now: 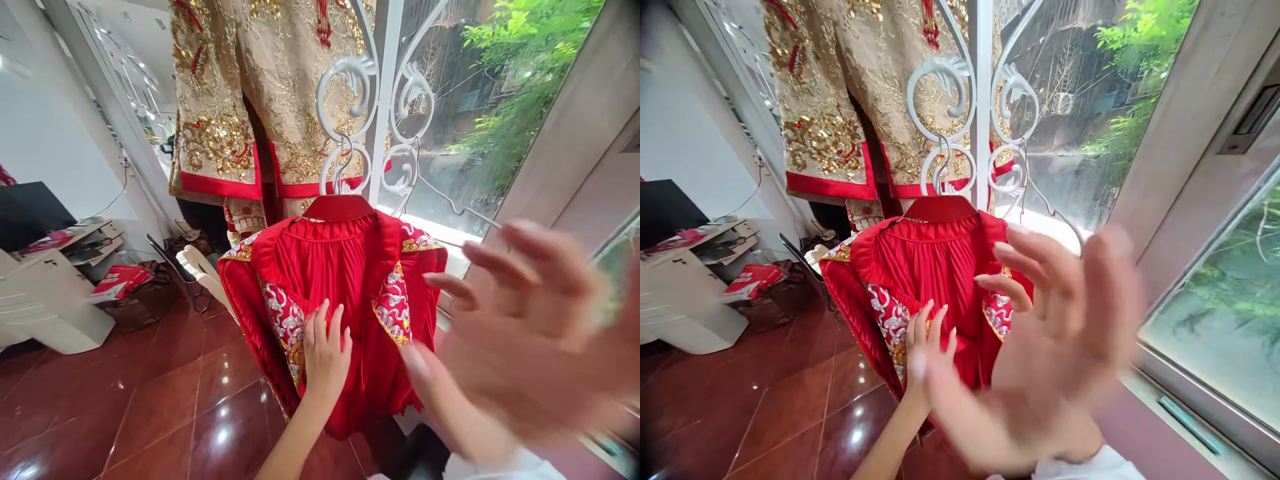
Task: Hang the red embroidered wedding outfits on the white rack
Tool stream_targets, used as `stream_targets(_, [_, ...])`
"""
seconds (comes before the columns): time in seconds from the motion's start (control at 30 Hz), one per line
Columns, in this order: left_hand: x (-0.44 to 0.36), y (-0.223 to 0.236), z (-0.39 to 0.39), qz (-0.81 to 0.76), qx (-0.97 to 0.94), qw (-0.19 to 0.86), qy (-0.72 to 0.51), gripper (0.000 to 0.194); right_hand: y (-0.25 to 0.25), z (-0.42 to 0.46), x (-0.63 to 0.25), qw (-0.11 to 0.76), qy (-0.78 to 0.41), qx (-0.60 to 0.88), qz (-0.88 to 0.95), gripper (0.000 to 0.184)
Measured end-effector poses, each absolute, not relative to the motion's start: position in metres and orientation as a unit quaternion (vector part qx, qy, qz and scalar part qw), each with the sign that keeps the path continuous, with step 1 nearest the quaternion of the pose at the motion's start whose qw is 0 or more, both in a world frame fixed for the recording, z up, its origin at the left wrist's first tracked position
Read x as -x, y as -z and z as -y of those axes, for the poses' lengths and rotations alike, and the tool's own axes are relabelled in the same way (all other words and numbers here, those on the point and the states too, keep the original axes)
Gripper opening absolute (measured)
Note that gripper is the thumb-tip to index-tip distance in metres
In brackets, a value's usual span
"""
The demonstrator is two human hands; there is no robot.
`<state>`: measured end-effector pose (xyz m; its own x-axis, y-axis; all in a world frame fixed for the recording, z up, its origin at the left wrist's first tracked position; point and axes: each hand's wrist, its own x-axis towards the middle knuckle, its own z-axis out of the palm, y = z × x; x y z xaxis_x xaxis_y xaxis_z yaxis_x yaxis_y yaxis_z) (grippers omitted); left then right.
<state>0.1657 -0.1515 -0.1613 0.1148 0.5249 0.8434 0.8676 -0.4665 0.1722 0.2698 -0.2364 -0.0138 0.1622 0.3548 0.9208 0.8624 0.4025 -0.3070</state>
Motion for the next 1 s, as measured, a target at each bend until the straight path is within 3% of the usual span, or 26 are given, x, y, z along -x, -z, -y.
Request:
stream_targets(0.03, [-0.168,0.166,0.147,0.519,0.719,0.180,0.427,0.045,0.030,0.220,-0.268,0.617,0.218,0.486,0.579,0.083])
stream_targets(0.17, [-0.149,0.182,0.131,0.615,0.696,0.172,0.328,0.056,0.124,0.153,-0.283,0.427,0.240,0.665,0.564,0.078])
stream_targets(0.23, [-0.129,0.187,0.131,0.617,0.692,0.191,0.323,0.056,0.162,0.136,-0.301,0.424,0.232,0.688,0.541,0.067])
stream_targets(0.33, [-0.104,0.189,0.142,0.598,0.702,0.194,0.335,0.050,0.180,0.141,-0.330,0.535,0.194,0.610,0.552,0.058])
stream_targets(0.5, [-0.101,0.184,0.174,0.543,0.680,0.129,0.476,0.016,0.159,0.177,-0.346,0.720,0.030,0.542,0.433,0.040])
stream_targets(0.6, [-0.112,0.185,0.187,0.514,0.680,0.066,0.519,0.026,0.158,0.182,-0.336,0.747,-0.037,0.542,0.384,0.031])
stream_targets(0.73, [-0.114,0.192,0.189,0.536,0.679,0.034,0.500,0.029,0.169,0.179,-0.325,0.682,-0.110,0.566,0.450,0.029])
stream_targets(0.9, [-0.105,0.194,0.186,0.530,0.669,0.039,0.519,0.011,0.177,0.196,-0.307,0.556,0.133,0.636,0.517,0.052])
stream_targets(1.0, [-0.104,0.189,0.190,0.508,0.672,0.028,0.539,0.011,0.186,0.208,-0.285,0.526,0.107,0.566,0.626,0.032])
